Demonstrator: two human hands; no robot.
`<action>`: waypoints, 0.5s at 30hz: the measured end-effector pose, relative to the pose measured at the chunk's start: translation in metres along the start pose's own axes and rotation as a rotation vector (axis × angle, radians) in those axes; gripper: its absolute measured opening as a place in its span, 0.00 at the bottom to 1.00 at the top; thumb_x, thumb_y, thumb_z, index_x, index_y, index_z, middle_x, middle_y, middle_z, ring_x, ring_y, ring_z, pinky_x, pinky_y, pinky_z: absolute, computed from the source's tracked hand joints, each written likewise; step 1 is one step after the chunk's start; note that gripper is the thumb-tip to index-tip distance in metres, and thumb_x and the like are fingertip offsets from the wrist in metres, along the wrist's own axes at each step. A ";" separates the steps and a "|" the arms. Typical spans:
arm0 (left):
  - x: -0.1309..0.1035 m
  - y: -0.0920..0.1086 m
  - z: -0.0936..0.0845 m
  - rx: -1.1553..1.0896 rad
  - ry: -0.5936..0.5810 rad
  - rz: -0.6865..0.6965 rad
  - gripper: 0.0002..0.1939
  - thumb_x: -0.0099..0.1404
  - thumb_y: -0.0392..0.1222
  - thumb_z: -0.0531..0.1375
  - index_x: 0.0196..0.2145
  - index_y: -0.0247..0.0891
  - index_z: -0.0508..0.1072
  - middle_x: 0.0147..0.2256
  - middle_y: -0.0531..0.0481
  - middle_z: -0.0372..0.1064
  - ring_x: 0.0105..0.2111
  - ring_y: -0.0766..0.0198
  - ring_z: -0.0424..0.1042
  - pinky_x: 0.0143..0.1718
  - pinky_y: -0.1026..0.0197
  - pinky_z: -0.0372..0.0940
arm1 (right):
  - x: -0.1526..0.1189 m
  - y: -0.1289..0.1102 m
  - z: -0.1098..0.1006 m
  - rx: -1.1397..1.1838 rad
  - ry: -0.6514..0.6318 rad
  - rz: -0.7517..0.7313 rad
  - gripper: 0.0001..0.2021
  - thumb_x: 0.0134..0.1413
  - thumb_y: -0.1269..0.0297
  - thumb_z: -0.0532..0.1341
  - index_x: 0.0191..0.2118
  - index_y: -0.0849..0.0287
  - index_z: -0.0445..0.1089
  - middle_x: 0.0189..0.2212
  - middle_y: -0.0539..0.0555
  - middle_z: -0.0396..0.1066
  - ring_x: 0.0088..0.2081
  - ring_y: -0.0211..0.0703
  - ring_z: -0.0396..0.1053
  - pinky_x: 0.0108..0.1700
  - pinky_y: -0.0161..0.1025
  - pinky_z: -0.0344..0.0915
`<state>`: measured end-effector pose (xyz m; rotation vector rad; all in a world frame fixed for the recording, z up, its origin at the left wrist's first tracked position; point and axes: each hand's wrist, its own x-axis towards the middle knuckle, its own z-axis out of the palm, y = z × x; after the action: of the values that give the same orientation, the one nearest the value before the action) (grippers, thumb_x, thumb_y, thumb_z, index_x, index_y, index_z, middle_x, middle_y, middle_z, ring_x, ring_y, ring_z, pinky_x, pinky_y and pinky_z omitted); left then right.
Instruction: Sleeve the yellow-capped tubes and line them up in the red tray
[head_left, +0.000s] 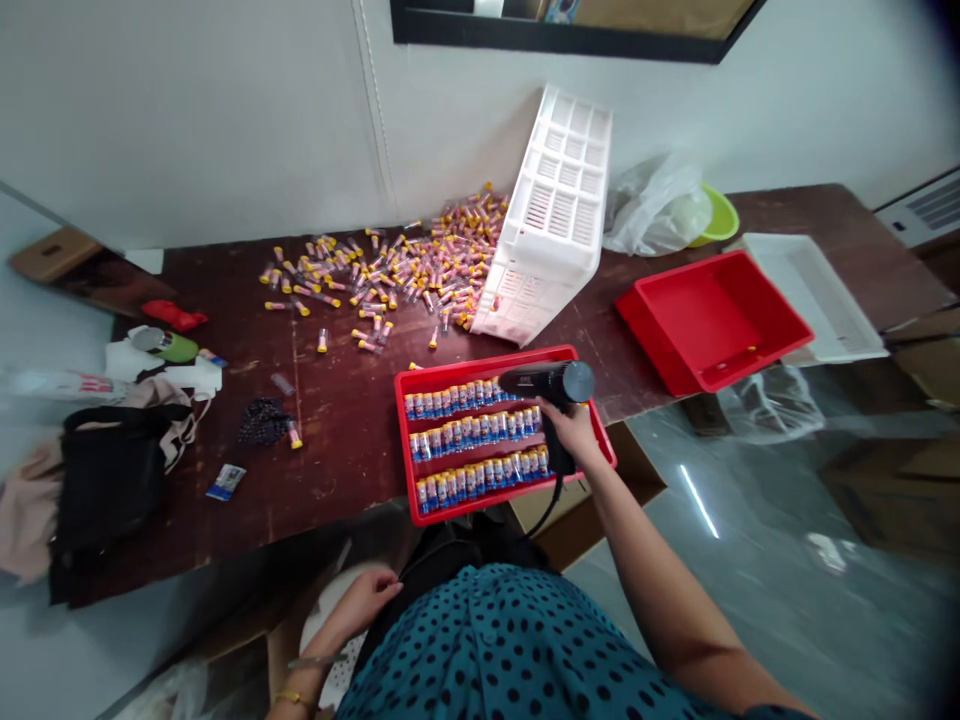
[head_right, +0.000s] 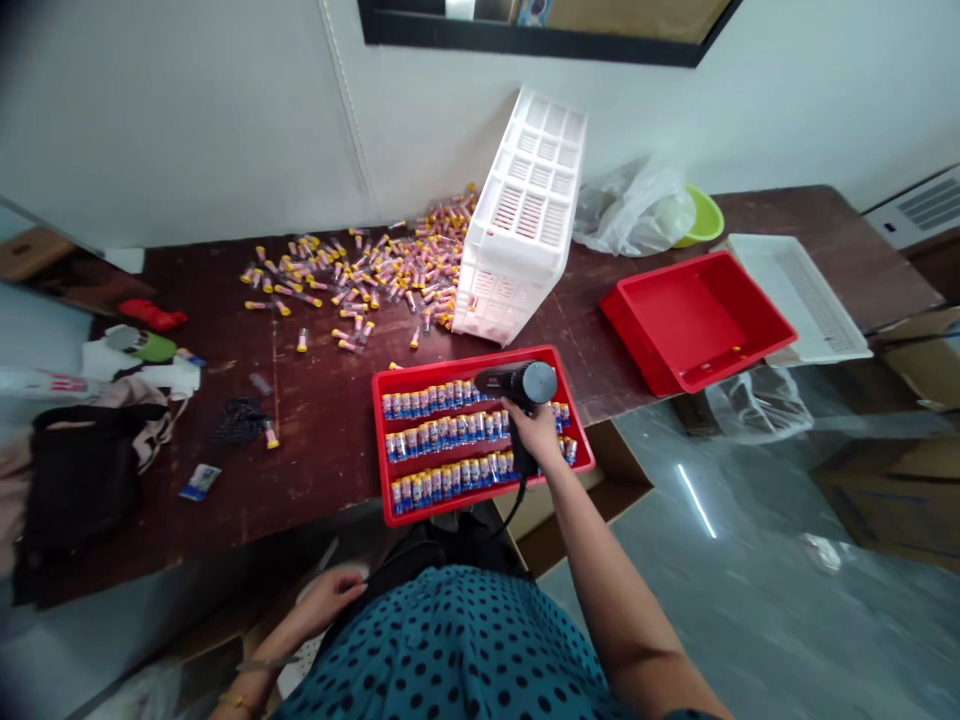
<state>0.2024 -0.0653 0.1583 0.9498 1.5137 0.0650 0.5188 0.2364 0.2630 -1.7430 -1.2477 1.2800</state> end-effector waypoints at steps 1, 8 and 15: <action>0.001 0.002 0.000 -0.023 0.000 0.006 0.21 0.52 0.63 0.53 0.21 0.42 0.59 0.23 0.53 0.58 0.29 0.59 0.58 0.33 0.59 0.55 | 0.002 0.003 -0.010 0.005 0.033 0.002 0.24 0.44 0.45 0.68 0.36 0.64 0.77 0.29 0.57 0.79 0.32 0.49 0.75 0.32 0.39 0.69; 0.017 0.015 0.000 -0.047 -0.037 0.027 0.25 0.51 0.67 0.54 0.22 0.40 0.65 0.23 0.53 0.61 0.29 0.59 0.62 0.33 0.59 0.59 | 0.018 0.032 -0.051 0.034 0.120 0.105 0.22 0.37 0.52 0.72 0.36 0.64 0.78 0.31 0.58 0.80 0.32 0.50 0.77 0.33 0.39 0.71; 0.030 0.020 0.007 0.044 -0.037 0.037 0.26 0.52 0.68 0.58 0.22 0.40 0.69 0.25 0.50 0.70 0.35 0.53 0.69 0.37 0.59 0.63 | 0.041 0.056 -0.119 0.119 0.468 0.241 0.19 0.45 0.47 0.64 0.27 0.62 0.73 0.13 0.57 0.70 0.19 0.51 0.72 0.22 0.43 0.69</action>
<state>0.2228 -0.0382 0.1443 1.0091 1.4688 0.0408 0.6526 0.2597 0.2384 -1.9977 -0.6997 0.9660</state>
